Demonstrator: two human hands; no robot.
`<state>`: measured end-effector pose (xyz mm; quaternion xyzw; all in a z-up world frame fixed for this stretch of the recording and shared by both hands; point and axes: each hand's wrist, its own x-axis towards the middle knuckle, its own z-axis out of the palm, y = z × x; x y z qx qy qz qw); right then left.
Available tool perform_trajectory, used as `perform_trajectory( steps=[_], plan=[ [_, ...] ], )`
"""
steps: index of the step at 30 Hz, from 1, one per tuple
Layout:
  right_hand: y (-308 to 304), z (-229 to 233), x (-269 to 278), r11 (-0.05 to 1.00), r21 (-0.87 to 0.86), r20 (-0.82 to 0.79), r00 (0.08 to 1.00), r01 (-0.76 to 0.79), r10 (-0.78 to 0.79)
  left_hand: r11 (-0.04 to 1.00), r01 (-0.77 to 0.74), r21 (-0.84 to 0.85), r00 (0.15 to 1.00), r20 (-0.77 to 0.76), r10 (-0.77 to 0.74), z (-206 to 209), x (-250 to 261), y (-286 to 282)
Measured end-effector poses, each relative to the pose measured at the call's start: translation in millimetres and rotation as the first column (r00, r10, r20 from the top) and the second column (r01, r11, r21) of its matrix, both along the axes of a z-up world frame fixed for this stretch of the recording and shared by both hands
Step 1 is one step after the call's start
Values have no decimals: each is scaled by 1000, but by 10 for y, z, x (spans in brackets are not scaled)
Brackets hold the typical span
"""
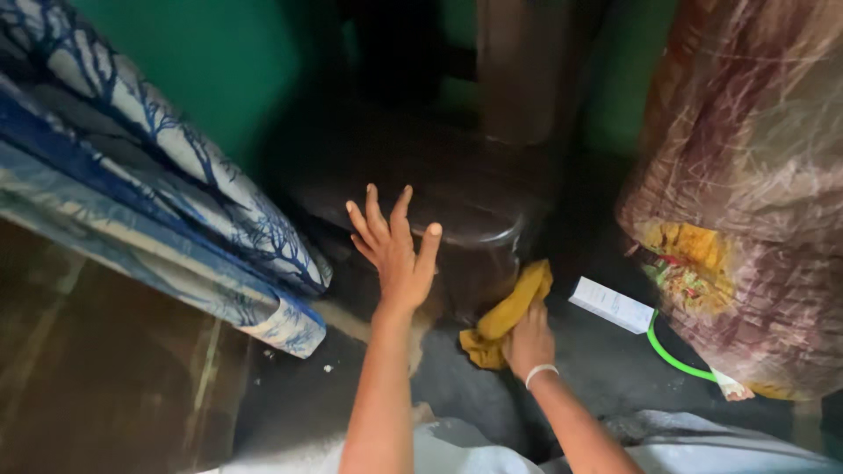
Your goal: The person sits on the floor and wipes a dark plastic chair with a yellow cloth. They clean the seat, backrest, and legs of the chair. The person also briefly handles a small white box and a yellow cloth on the floor.
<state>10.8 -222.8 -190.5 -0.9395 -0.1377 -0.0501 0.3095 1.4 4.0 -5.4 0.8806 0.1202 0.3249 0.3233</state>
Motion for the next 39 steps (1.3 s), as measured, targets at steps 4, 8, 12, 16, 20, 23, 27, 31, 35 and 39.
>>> perform_trajectory(
  steps=[4,8,12,16,20,23,27,31,35,39],
  plan=[
    [100,507,121,850,484,-211,970,208,-117,999,-15,46,997,-71,18,89,-22,22],
    [250,1275,157,583,806,-120,993,100,-5,974,-109,200,974,-175,145,395,-64,-47],
    [311,1773,128,712,700,140,988,-54,-62,896,-126,425,843,-431,323,805,224,-175],
    [170,1581,161,811,548,329,944,-206,17,920,-185,345,846,-420,327,899,615,-419],
    [28,1005,160,873,484,36,998,-58,46,926,-227,302,862,-380,335,842,800,-464],
    [-35,754,181,929,368,-105,992,-31,75,936,-226,271,847,-420,326,840,800,-451],
    [-17,714,174,989,120,-85,992,-82,92,931,-229,285,848,-411,335,853,792,-449],
    [26,772,241,979,-180,-132,989,-97,74,919,-242,310,845,-399,357,845,771,-452],
    [51,782,245,966,-245,-50,996,-86,76,922,-243,301,857,-378,349,851,753,-445],
    [15,867,281,934,-344,-40,995,-99,91,931,-239,276,871,-363,332,851,746,-435]
  ],
)
